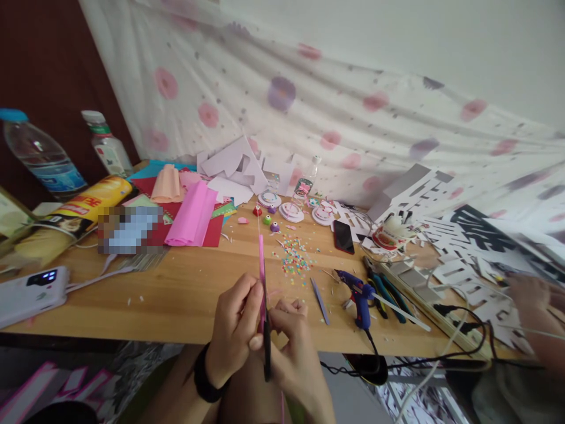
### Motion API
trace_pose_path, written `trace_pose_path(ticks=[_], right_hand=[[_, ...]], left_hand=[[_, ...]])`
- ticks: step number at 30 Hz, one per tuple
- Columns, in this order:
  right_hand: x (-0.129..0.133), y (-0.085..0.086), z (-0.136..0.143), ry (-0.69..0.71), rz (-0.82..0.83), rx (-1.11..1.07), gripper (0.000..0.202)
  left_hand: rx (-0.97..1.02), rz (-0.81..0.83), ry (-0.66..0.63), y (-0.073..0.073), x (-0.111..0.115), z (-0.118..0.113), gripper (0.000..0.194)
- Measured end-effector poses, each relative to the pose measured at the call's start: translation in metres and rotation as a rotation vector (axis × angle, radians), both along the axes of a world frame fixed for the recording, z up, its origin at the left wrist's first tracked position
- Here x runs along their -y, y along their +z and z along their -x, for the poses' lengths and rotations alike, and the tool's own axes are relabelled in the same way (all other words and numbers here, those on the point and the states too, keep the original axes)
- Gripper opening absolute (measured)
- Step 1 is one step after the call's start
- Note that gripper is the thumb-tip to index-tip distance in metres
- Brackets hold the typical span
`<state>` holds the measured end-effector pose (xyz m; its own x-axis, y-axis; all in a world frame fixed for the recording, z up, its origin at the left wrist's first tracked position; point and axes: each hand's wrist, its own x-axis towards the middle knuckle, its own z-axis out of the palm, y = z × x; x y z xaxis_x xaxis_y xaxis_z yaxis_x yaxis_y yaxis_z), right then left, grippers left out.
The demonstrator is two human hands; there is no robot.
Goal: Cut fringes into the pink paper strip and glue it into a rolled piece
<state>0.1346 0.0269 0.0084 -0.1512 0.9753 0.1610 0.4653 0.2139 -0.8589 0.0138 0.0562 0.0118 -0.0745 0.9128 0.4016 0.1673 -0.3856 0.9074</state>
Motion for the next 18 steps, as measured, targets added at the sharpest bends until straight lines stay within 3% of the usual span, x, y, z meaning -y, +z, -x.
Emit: trace_pose_path(ticks=[5, 9, 12, 18], right_hand=[[-0.003, 0.005, -0.003, 0.022, 0.015, 0.038, 0.053], [-0.005, 0.002, -0.006, -0.075, -0.003, 0.024, 0.052], [-0.006, -0.007, -0.012, -0.146, 0.028, -0.135, 0.042], [-0.006, -0.023, -0.013, -0.096, 0.271, -0.499, 0.027]], left_hand=[[-0.006, 0.003, -0.009, -0.002, 0.001, 0.000, 0.032], [0.099, 0.080, -0.002, -0.008, -0.003, 0.001, 0.035], [0.250, 0.134, 0.034, -0.011, -0.011, 0.006, 0.038], [0.472, 0.089, 0.015, 0.000, -0.031, 0.025, 0.036]])
